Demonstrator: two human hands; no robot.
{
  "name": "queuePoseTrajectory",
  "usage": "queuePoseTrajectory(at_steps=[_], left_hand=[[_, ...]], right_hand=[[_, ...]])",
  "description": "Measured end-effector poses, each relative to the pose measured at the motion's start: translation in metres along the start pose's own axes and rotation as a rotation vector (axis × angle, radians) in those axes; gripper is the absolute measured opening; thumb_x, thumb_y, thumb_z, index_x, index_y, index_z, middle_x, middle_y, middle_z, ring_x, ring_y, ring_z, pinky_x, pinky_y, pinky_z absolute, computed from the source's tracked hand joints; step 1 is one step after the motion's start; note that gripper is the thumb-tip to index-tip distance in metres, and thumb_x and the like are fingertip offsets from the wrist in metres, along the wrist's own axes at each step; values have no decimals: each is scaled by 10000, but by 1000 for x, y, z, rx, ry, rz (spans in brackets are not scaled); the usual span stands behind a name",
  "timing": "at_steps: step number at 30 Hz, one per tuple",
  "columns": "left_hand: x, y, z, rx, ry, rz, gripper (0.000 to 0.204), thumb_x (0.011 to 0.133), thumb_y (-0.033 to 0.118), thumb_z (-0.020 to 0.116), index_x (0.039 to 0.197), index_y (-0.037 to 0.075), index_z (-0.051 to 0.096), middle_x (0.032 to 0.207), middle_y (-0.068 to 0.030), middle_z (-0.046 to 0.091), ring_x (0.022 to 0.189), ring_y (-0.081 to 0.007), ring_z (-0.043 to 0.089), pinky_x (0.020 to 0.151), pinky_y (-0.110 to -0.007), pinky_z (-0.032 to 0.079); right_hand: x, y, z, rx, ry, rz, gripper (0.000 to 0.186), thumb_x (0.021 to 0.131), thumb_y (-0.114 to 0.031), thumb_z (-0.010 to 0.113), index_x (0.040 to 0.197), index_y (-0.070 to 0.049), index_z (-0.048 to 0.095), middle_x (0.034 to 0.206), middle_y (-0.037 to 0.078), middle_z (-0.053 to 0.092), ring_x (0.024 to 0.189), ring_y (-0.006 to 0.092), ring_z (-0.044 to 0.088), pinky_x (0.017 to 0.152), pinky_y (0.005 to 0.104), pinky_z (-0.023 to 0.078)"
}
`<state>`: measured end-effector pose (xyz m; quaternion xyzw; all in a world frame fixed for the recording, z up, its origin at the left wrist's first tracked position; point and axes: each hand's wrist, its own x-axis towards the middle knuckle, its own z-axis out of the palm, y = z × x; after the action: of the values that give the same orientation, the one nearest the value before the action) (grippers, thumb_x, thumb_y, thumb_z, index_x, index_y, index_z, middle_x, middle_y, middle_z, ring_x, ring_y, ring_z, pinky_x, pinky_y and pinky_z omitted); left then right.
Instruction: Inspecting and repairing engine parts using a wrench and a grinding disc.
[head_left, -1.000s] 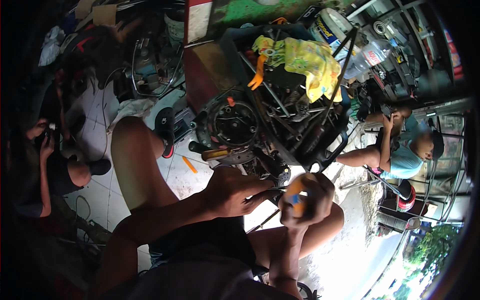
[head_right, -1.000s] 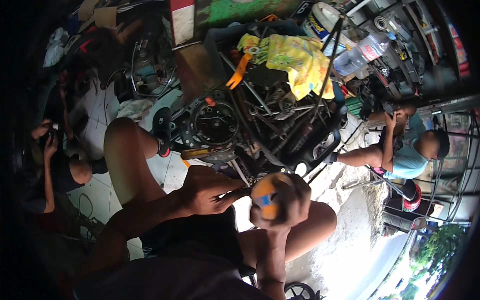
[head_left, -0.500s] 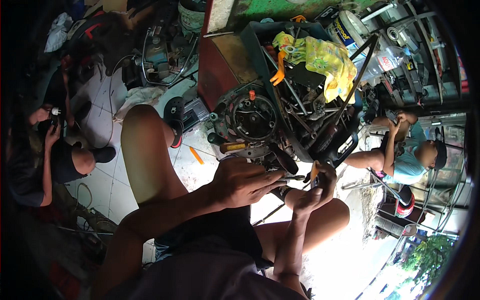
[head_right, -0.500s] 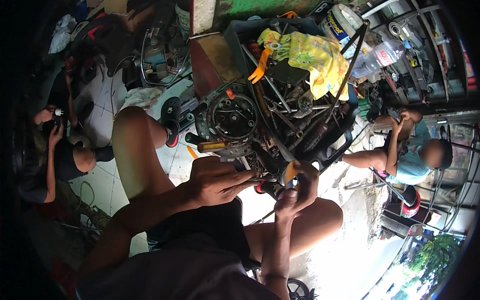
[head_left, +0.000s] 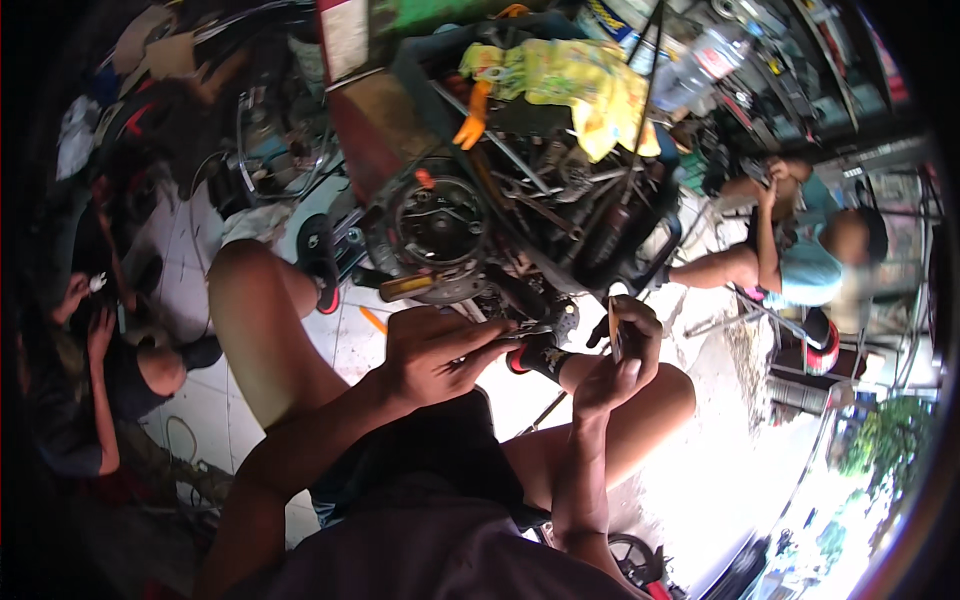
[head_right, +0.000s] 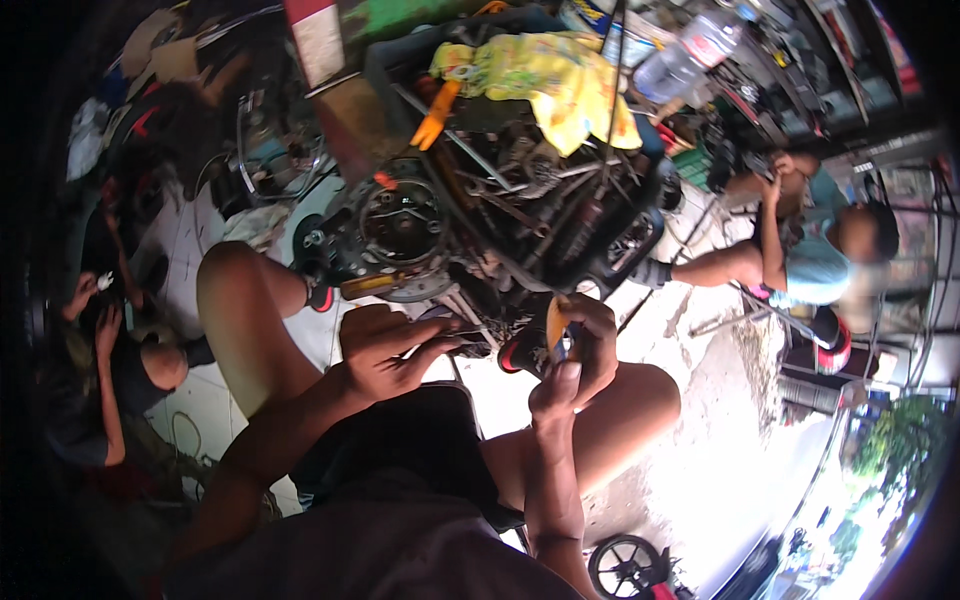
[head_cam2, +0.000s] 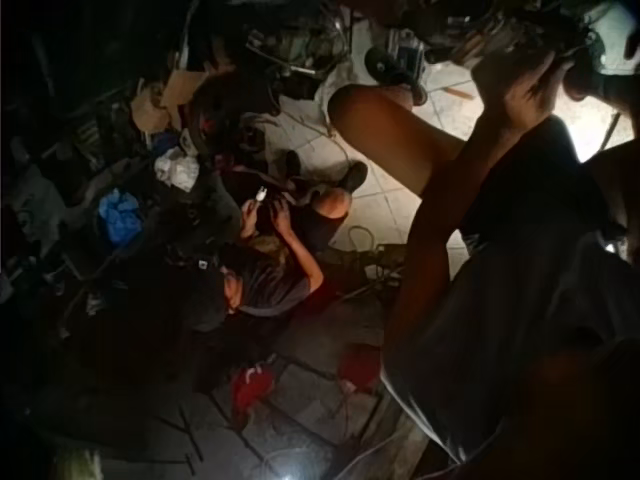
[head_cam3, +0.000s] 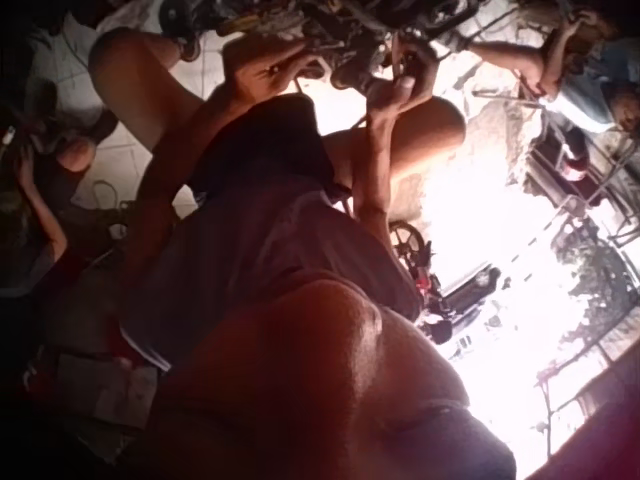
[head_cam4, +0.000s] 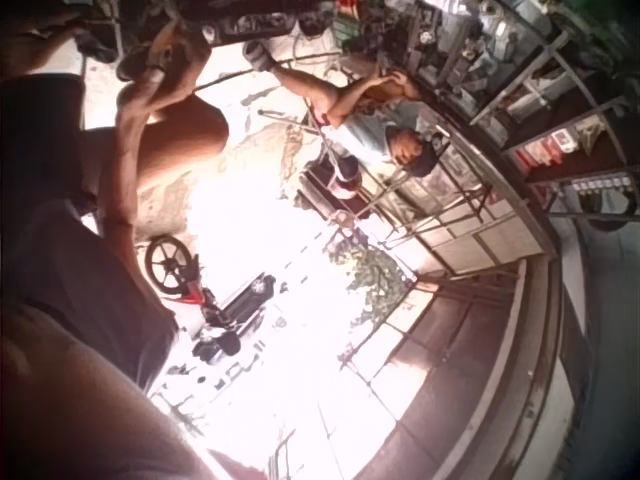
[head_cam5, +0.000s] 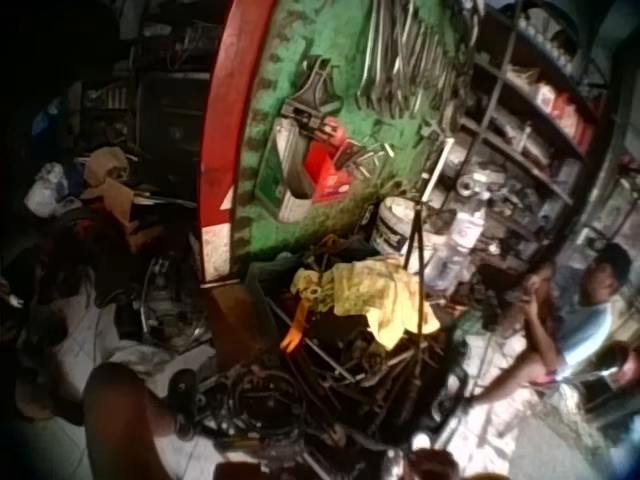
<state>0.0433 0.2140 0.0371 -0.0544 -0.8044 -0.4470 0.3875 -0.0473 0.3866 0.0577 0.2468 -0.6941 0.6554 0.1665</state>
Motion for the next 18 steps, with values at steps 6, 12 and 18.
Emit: queuePoseTrajectory(at_steps=[6,12,18], left_hand=[[-10,-6,6,-8,-7,-49,213,736,92,738,935,24,702,600,-48,604,457,-162,531,442,-270,372],[-8,-2,26,59,-123,51,192,752,112,707,909,3,705,617,-91,614,446,-187,486,454,-300,343],[-44,-30,11,124,-12,-150,203,886,73,611,980,-101,652,917,-205,677,797,-252,660,728,-322,524]], right_hand=[[-15,4,13,-101,-265,-95,436,796,-335,566,1014,42,563,958,170,570,873,232,564,746,322,449],[-15,49,-38,-96,-446,-463,702,761,-580,556,1047,61,544,919,215,604,784,309,614,679,386,485],[-12,16,-4,-273,-105,58,460,710,-334,654,1018,-7,554,983,182,514,840,395,560,681,405,478]])
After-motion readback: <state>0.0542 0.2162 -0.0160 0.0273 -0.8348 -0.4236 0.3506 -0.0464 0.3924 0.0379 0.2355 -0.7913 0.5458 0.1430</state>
